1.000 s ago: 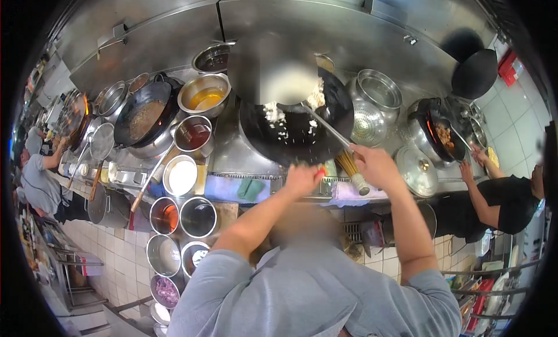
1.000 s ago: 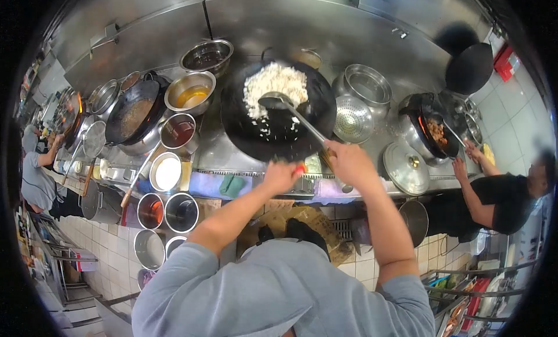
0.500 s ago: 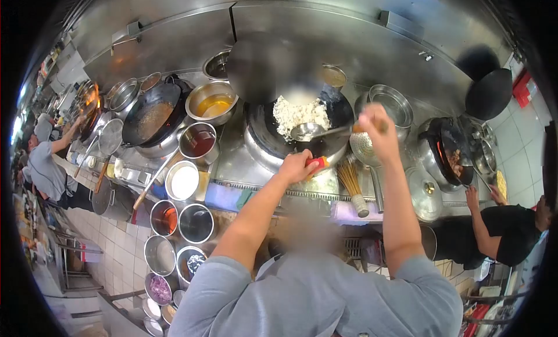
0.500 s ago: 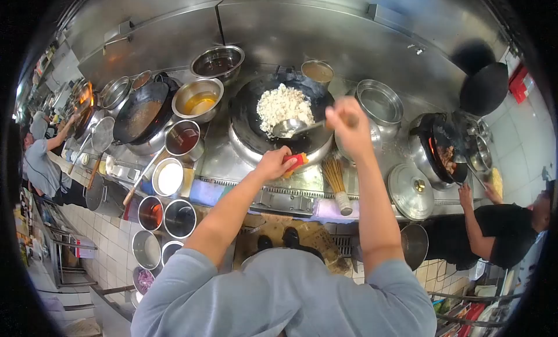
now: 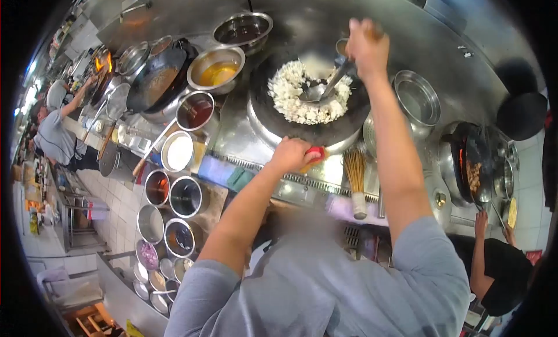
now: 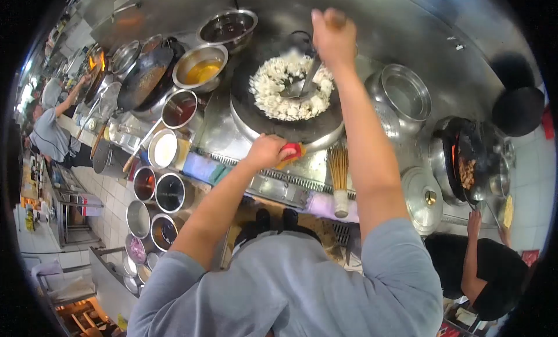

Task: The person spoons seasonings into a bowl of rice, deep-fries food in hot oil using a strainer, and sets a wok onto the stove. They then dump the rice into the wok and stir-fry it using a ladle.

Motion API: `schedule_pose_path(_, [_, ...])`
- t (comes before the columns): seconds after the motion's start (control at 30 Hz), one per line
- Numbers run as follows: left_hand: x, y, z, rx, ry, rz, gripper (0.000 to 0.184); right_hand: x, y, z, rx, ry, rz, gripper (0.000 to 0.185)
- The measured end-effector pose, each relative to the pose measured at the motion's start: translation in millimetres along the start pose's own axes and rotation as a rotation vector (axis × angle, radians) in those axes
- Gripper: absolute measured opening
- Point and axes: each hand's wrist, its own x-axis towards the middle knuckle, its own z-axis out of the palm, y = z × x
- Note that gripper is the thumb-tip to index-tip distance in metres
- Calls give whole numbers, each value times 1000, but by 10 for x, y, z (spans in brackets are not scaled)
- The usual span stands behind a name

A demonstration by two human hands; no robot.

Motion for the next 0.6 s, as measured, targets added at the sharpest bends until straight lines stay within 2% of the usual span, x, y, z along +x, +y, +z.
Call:
schedule_pose_path(0.03, [-78,35,35,20,-69,0,42,42,-207,19,64,-23,25,35])
schedule_pose_path(0.1, [-75,43,30,-13,-25,2,42,70,-487,-39,226,-21,11,35])
schedule_pose_path(0.13, [-109,63,48,-52,23,-6,42,-40,-375,-28,225,-29,14,35])
schedule_pose_path(0.2, [-120,34,105,-56,52,-11,41,-308,62,-8,190,-78,-138,36])
schedule_pose_path(0.23, [-131,30,120,-85,61,-2,39,-274,171,-72,116,-111,1,33])
schedule_pose_path(0.27, [-109,24,123,-111,82,2,37,-84,123,-117,120,-123,-3,33])
schedule_pose_path(0.33, [-155,61,137,-108,75,-4,36,243,-136,-297,14,64,-80,29])
schedule_pose_path(0.37, [-118,39,102,-98,84,-1,35,300,-208,-441,70,143,-150,27])
schedule_pose_path(0.47, [-111,-16,176,-98,79,16,39,187,260,-454,147,170,-149,30])
schedule_pose_path(0.5, [-95,-21,152,-90,83,23,39,175,282,-366,215,7,-52,31])
schedule_pose_path(0.53, [-75,-24,130,-116,127,33,38,289,251,-329,221,-1,-66,31])
schedule_pose_path(0.6, [-148,14,136,-143,154,46,37,416,51,-256,257,19,72,33])
